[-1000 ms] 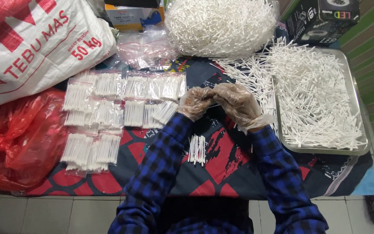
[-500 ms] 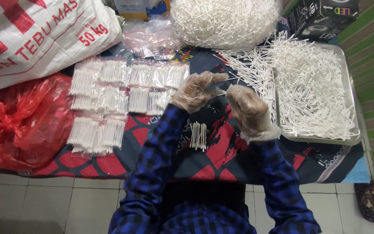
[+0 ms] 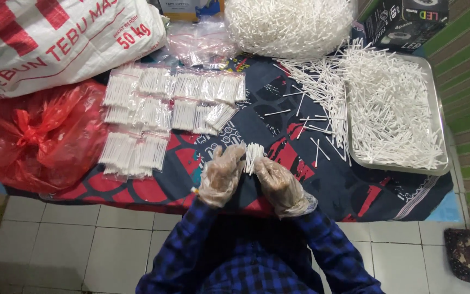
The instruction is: The person bundles cotton-tipped swabs by gathering them into small groups and securing them inside small plastic bags by hand.
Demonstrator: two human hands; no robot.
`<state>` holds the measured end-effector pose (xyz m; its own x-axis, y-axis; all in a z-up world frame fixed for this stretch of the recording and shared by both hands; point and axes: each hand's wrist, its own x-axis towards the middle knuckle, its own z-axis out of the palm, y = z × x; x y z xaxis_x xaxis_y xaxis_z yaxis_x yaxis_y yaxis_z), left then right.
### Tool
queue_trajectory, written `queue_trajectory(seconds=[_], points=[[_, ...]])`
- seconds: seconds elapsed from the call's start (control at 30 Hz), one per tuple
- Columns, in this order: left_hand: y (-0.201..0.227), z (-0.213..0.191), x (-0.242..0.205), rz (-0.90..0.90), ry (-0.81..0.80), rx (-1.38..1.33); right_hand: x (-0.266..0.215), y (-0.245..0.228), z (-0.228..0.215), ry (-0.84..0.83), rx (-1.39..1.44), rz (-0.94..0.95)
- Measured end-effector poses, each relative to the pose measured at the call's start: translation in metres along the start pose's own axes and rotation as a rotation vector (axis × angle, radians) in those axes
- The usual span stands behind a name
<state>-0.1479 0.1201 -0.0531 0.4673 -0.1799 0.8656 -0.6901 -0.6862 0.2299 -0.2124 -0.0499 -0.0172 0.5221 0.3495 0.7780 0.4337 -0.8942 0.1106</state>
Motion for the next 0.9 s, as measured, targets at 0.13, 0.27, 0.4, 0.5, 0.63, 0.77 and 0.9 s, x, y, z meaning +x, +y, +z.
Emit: queue_trajectory(seconds=[0.13, 0.27, 0.4, 0.5, 0.63, 0.77, 0.9], points=[[0.001, 0.017, -0.052, 0.049, 0.008, 0.088, 0.014, -0.008, -0.015, 0.022, 0.055, 0.045], [-0.008, 0.024, -0.077, 0.006, -0.142, 0.021, 0.002, -0.005, -0.018, 0.033, 0.091, 0.172], [-0.015, 0.036, -0.104, 0.04, -0.189, -0.008, -0.003, 0.007, -0.027, -0.032, 0.247, 0.354], [-0.011, 0.029, -0.093, 0.036, -0.186, -0.08, -0.006, 0.01, -0.028, -0.118, 0.267, 0.334], [-0.004, 0.007, -0.071, 0.028, -0.201, -0.157, -0.008, 0.009, -0.024, -0.201, 0.228, 0.298], [0.001, -0.001, -0.062, -0.063, -0.261, -0.234, -0.017, 0.012, -0.021, -0.296, 0.238, 0.348], [0.003, -0.006, -0.048, -0.114, -0.259, -0.302, -0.008, 0.012, -0.023, -0.403, 0.227, 0.39]])
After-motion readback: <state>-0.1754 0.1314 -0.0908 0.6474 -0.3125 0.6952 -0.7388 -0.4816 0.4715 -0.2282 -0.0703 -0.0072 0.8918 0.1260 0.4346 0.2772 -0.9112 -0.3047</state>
